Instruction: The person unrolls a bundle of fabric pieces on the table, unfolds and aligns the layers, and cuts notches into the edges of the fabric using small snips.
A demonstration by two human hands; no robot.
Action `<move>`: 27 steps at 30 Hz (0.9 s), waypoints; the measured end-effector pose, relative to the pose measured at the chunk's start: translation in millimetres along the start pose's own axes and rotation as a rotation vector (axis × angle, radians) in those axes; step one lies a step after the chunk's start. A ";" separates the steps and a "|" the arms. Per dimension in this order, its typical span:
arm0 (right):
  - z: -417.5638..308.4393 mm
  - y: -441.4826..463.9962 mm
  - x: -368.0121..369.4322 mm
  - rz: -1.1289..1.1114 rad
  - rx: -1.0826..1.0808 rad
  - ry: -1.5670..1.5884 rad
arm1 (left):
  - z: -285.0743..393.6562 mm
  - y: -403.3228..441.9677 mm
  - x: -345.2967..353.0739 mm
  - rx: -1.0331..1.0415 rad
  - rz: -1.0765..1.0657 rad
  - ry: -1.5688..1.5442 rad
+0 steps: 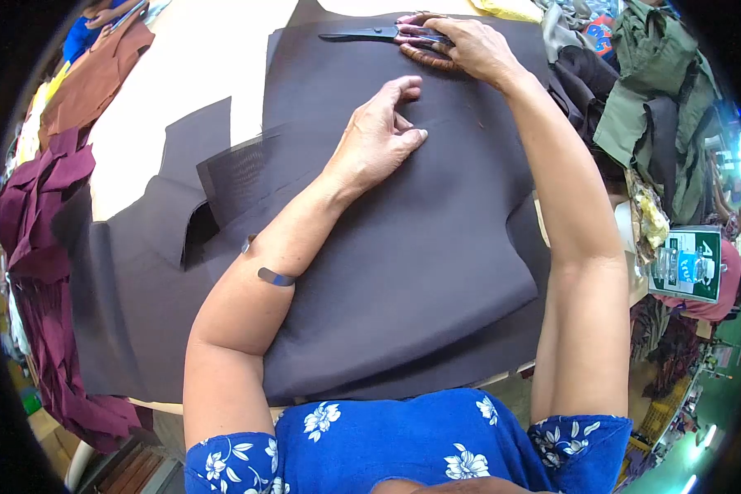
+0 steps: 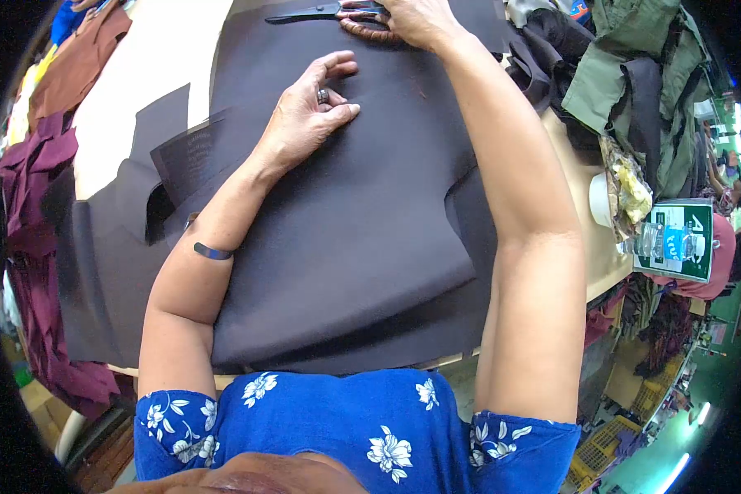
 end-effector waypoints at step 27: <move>-213.9 -243.5 -213.8 0.851 0.225 2.604 | 34.3 -17.2 16.2 0.635 0.012 0.751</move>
Point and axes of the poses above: each hand's wrist, its own y-axis towards the middle knuckle, its own x-axis out of the palm, z = x × y, the point moved 7 cm from there along y, towards the middle knuckle, and after that the axes turned 6 degrees about z, right-handed, at the moved point
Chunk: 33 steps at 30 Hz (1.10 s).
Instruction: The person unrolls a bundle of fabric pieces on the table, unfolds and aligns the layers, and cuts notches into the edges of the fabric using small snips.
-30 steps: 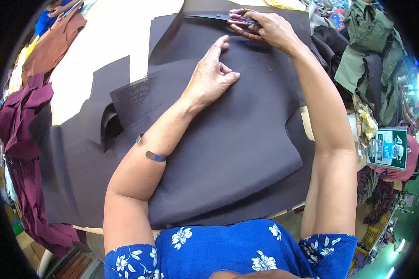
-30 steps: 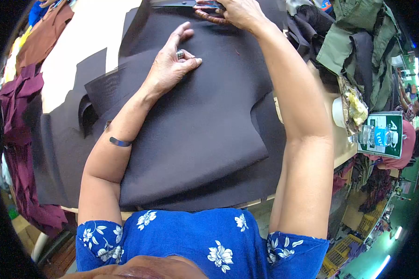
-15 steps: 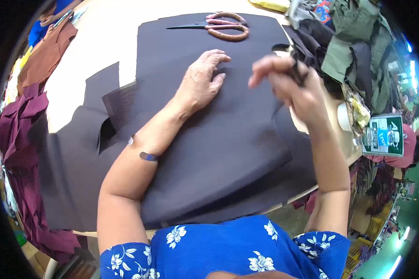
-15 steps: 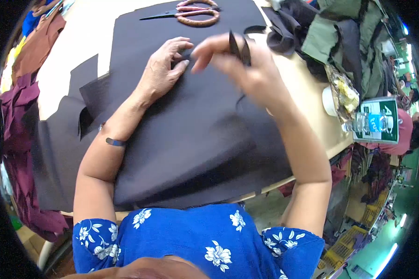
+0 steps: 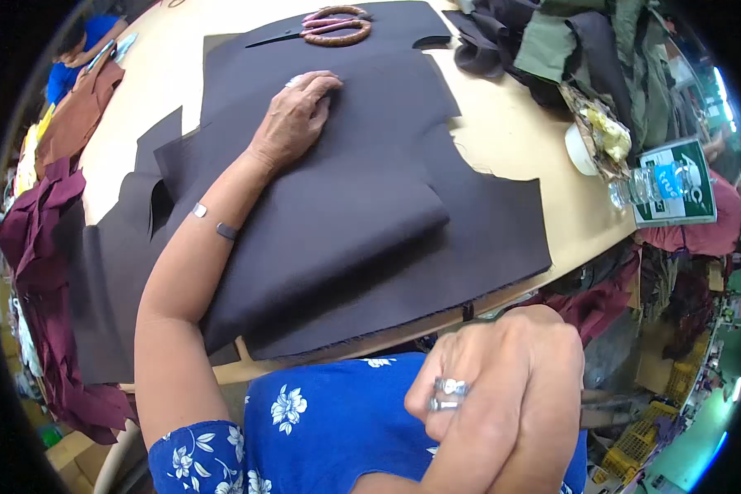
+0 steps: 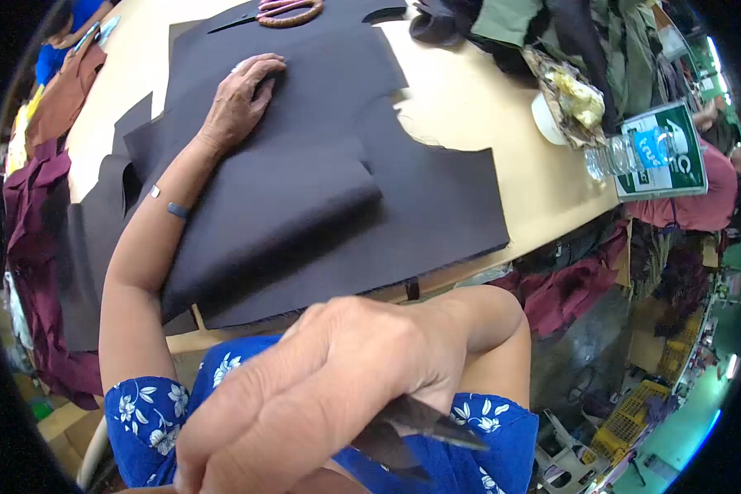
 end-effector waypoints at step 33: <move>-58.0 26.7 -152.7 -0.519 -0.480 -2.227 | -3.7 1.3 2.9 -0.039 -0.054 0.173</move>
Point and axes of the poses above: each hand's wrist, its own y-axis towards the middle knuckle, its own x-axis out of the palm, z = x × y, the point moved 7 cm from there along y, towards the middle knuckle, and after that the axes turned 6 degrees about z, right-handed, at the moved point
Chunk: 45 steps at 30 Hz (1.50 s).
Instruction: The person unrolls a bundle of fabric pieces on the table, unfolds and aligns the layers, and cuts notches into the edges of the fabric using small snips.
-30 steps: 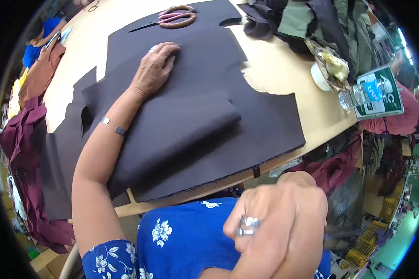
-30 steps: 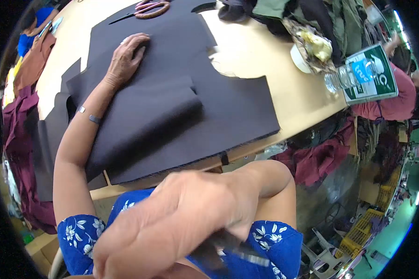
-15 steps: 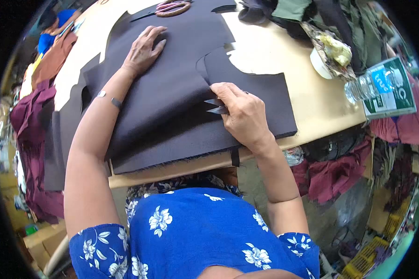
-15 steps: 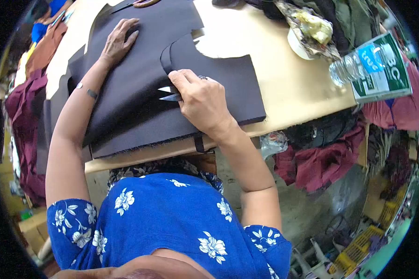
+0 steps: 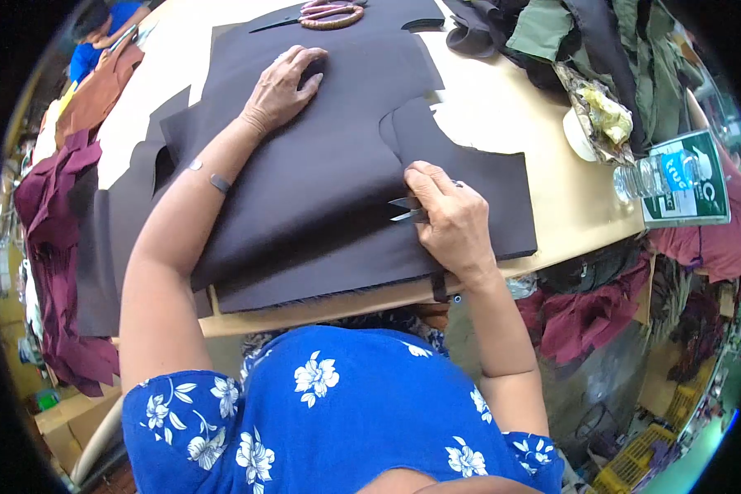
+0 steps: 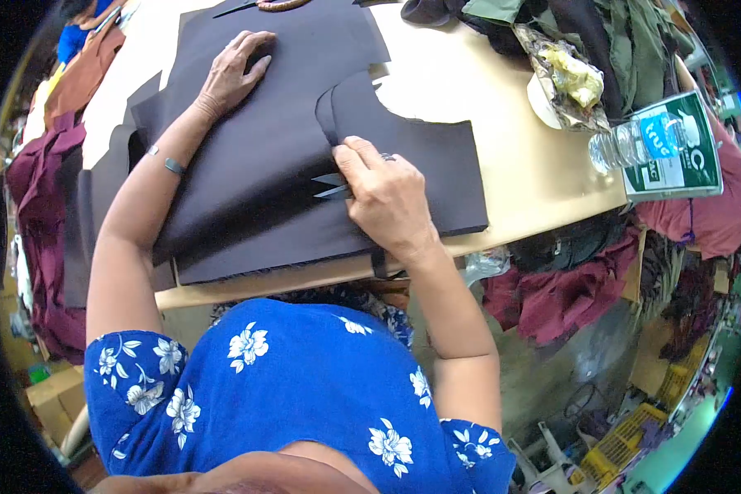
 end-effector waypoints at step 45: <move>-16.2 -3.6 9.5 0.153 0.431 0.143 | -12.7 22.7 23.2 -0.346 -0.280 -0.580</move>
Point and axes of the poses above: each hand's wrist, its own y-axis towards the middle knuckle, its own x-axis out of the palm, z = x × y, the point moved 7 cm from there along y, towards the middle knuckle, and after that the axes turned 6 degrees about z, right-handed, at the moved point
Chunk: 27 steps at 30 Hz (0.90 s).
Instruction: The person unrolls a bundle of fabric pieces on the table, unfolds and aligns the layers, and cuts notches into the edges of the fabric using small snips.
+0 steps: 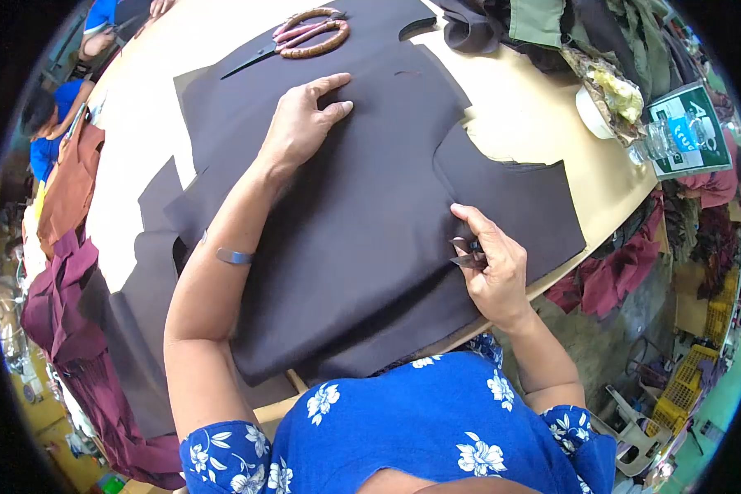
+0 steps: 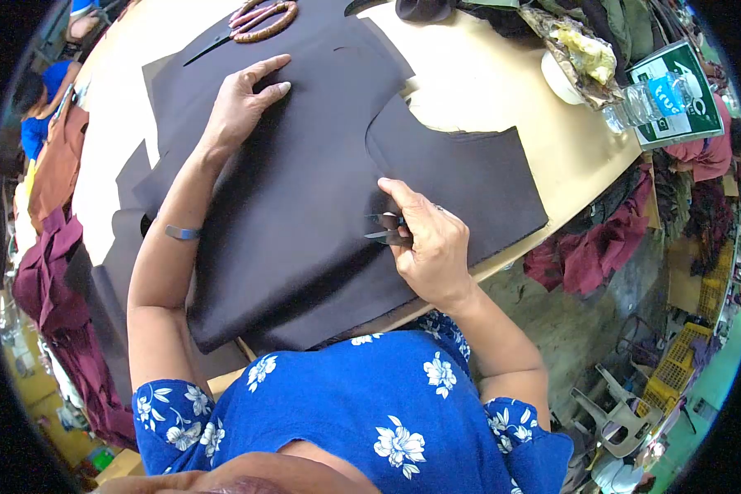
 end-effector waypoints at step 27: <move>5.2 5.3 -3.1 0.006 0.169 0.170 | 6.0 20.8 -4.6 0.090 0.009 0.156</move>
Point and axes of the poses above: each hand's wrist, its own y-axis towards the middle knuckle, its own x-axis out of the palm, z = x × y, the point moved 7 cm from there along y, towards the middle knuckle, and after that the axes turned 6 degrees about z, right-handed, at the moved point
